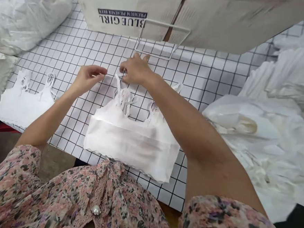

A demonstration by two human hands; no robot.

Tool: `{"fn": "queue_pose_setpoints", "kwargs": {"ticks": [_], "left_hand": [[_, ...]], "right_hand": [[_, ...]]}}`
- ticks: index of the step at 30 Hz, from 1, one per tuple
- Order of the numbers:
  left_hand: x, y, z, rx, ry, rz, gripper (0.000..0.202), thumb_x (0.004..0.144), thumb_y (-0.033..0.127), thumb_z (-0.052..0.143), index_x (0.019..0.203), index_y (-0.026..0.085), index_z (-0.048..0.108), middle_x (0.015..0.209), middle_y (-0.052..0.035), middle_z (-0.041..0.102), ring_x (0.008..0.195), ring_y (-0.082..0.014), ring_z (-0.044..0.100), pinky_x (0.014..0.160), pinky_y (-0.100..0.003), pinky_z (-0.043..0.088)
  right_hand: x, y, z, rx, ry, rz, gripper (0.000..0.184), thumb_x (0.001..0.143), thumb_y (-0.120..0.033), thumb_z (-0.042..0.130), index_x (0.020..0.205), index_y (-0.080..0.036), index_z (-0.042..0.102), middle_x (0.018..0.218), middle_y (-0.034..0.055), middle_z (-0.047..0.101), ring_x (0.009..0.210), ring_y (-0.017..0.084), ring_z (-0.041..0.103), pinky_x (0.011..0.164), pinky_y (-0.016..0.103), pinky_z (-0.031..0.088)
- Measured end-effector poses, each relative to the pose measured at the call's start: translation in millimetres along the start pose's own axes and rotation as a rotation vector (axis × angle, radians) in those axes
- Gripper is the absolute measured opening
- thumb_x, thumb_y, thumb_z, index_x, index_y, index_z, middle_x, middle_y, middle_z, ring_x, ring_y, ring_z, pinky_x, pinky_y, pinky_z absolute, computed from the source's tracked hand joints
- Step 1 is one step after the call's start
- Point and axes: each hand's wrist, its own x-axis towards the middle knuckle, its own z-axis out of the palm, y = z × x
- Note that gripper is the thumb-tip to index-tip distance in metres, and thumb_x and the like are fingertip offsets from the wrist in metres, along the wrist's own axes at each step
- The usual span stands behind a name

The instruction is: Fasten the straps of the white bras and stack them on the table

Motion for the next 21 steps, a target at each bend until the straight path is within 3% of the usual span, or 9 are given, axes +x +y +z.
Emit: {"fn": "queue_pose_setpoints", "kwargs": {"ticks": [3,6,9,12,14,17,21], "left_hand": [[12,-5,5.3,-0.066,-0.051,-0.037,0.024,0.087,0.012,0.070,0.109,0.016,0.079,0.115,-0.0112,0.084,0.111,-0.0224,0.078,0.102,-0.041,0.066],[9,-1,14.5,-0.149,-0.112,-0.137,0.023,0.091,0.010,0.070,0.112,0.015,0.078,0.109,-0.0110,0.083,0.106,-0.0224,0.080,0.100,-0.044,0.068],[-2,15,26.5,-0.295,-0.260,-0.204,0.020,0.094,0.008,0.070,0.110,0.013,0.079,0.110,-0.0105,0.083,0.105,-0.0218,0.081,0.101,-0.045,0.068],[-12,37,37.0,-0.452,-0.421,-0.200,0.021,0.094,0.006,0.071,0.110,0.014,0.082,0.114,-0.0091,0.084,0.112,-0.0228,0.082,0.103,-0.043,0.068],[-16,50,41.4,-0.522,-0.483,-0.182,0.021,0.093,0.007,0.073,0.110,0.015,0.083,0.114,-0.0082,0.084,0.118,-0.0244,0.082,0.101,-0.042,0.068],[-17,60,44.9,-0.594,-0.507,-0.174,0.017,0.094,0.016,0.080,0.110,0.016,0.084,0.110,-0.0085,0.086,0.115,-0.0253,0.083,0.098,-0.041,0.069],[-15,58,50.0,-0.720,-0.502,-0.214,0.023,0.093,0.035,0.090,0.106,0.017,0.084,0.104,-0.0095,0.087,0.104,-0.0217,0.084,0.104,-0.042,0.068]], "right_hand": [[-10,-7,-5,-0.031,0.121,-0.089,0.028,0.101,-0.033,0.070,0.076,-0.028,0.060,0.076,0.0024,0.063,0.106,0.029,0.060,0.126,0.078,0.032],[-41,-18,-32,-0.080,0.310,-0.067,0.009,0.105,-0.024,0.059,0.099,-0.027,0.066,0.091,0.0037,0.071,0.101,0.025,0.061,0.126,0.063,0.037],[-72,-28,-56,-0.131,0.437,0.044,0.016,0.106,-0.020,0.051,0.109,-0.024,0.066,0.105,0.0081,0.075,0.107,0.025,0.065,0.121,0.054,0.042],[-93,-34,-64,-0.140,0.478,0.113,0.019,0.106,-0.021,0.050,0.111,-0.026,0.068,0.105,0.0083,0.078,0.106,0.028,0.069,0.119,0.056,0.042],[-102,-38,-63,-0.151,0.477,0.082,0.022,0.107,-0.022,0.049,0.109,-0.027,0.069,0.101,0.0057,0.079,0.095,0.026,0.070,0.125,0.059,0.037],[-110,-41,-56,-0.132,0.523,0.008,0.024,0.106,-0.024,0.047,0.103,-0.029,0.071,0.100,0.0029,0.080,0.086,0.025,0.070,0.129,0.064,0.033],[-115,-33,-43,0.033,0.585,0.030,0.023,0.107,-0.031,0.052,0.113,-0.037,0.073,0.106,0.0024,0.080,0.096,0.031,0.071,0.120,0.071,0.038]]}}
